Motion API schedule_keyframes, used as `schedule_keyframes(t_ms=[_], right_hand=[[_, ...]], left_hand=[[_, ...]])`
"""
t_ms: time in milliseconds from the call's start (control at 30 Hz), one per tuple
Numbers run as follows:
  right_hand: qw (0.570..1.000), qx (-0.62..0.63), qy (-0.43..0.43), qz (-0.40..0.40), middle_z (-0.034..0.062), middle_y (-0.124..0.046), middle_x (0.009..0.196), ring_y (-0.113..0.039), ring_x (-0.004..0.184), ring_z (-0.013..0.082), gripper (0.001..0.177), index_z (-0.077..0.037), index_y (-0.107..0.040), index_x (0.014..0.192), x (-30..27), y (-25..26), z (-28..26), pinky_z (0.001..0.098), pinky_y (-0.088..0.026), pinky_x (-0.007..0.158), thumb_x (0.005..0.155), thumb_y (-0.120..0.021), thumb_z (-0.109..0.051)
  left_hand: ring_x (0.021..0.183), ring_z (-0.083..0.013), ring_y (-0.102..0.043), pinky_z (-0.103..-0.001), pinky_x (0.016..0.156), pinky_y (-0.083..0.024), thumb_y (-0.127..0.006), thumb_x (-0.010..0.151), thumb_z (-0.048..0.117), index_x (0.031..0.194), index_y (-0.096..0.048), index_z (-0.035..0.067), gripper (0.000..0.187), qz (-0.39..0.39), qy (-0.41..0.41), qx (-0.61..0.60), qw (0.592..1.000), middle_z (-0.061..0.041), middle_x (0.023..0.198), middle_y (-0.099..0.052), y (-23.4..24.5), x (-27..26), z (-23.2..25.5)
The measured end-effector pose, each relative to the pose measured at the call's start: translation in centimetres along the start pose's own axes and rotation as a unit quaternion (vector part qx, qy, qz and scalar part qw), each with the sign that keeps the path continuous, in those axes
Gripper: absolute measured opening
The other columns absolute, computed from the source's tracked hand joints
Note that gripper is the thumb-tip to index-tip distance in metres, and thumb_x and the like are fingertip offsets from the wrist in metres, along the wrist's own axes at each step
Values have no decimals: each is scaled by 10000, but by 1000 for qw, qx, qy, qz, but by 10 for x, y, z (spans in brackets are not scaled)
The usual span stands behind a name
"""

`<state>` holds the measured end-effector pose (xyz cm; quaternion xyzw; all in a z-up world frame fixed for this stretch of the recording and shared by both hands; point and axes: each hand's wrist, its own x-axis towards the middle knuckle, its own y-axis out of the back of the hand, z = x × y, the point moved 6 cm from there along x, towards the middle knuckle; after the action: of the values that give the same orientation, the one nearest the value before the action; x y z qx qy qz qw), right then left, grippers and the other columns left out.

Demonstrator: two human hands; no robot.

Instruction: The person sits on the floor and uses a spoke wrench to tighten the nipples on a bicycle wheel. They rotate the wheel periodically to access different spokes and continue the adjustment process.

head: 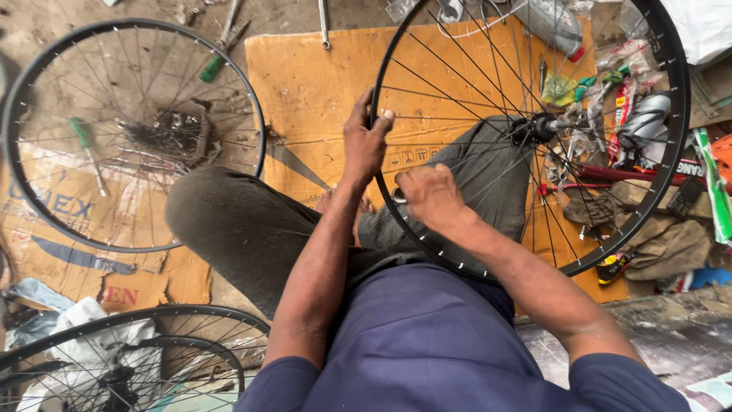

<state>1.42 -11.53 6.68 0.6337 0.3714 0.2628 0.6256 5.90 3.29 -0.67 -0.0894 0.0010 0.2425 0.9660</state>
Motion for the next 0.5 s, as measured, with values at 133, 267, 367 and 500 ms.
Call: schedule_keyframes(t_ms=[133,267,367,500], right_hand=[[985,157,74,23,75,-719,896,-702,882,293,257,-98,-690,962,-1,17,2,452,-503,750,728,-781,-152],[955,255,105,107,148,-695,1001,-674,909,329,319,-42,-666,1022,-16,34,14,427,-536,777,740,-766,-152],[996,90,8,14,94,-709,1003,-694,963,282,228,-93,-672,1054,-10,1,4,436,-539,841,833,-705,-135],[988,123,97,-12,141,-701,959,-689,925,329,341,-40,-679,1012,-5,10,1,522,-506,743,696,-765,-137]], left_hand=[[788,-96,-553,-281,707,-505,-690,985,134,1516,-512,32,569,2,-54,11,998,-23,959,-651,2,-4,9],[737,-83,-571,-269,664,-509,-671,970,143,1525,-495,64,587,3,-13,36,999,-5,862,-641,1,-8,16],[676,-91,-528,-280,601,-461,-660,967,150,1534,-479,86,599,2,29,82,996,2,788,-600,1,-12,21],[708,-87,-491,-270,634,-453,-683,984,124,1536,-512,69,581,2,-50,42,998,19,807,-554,0,-14,29]])
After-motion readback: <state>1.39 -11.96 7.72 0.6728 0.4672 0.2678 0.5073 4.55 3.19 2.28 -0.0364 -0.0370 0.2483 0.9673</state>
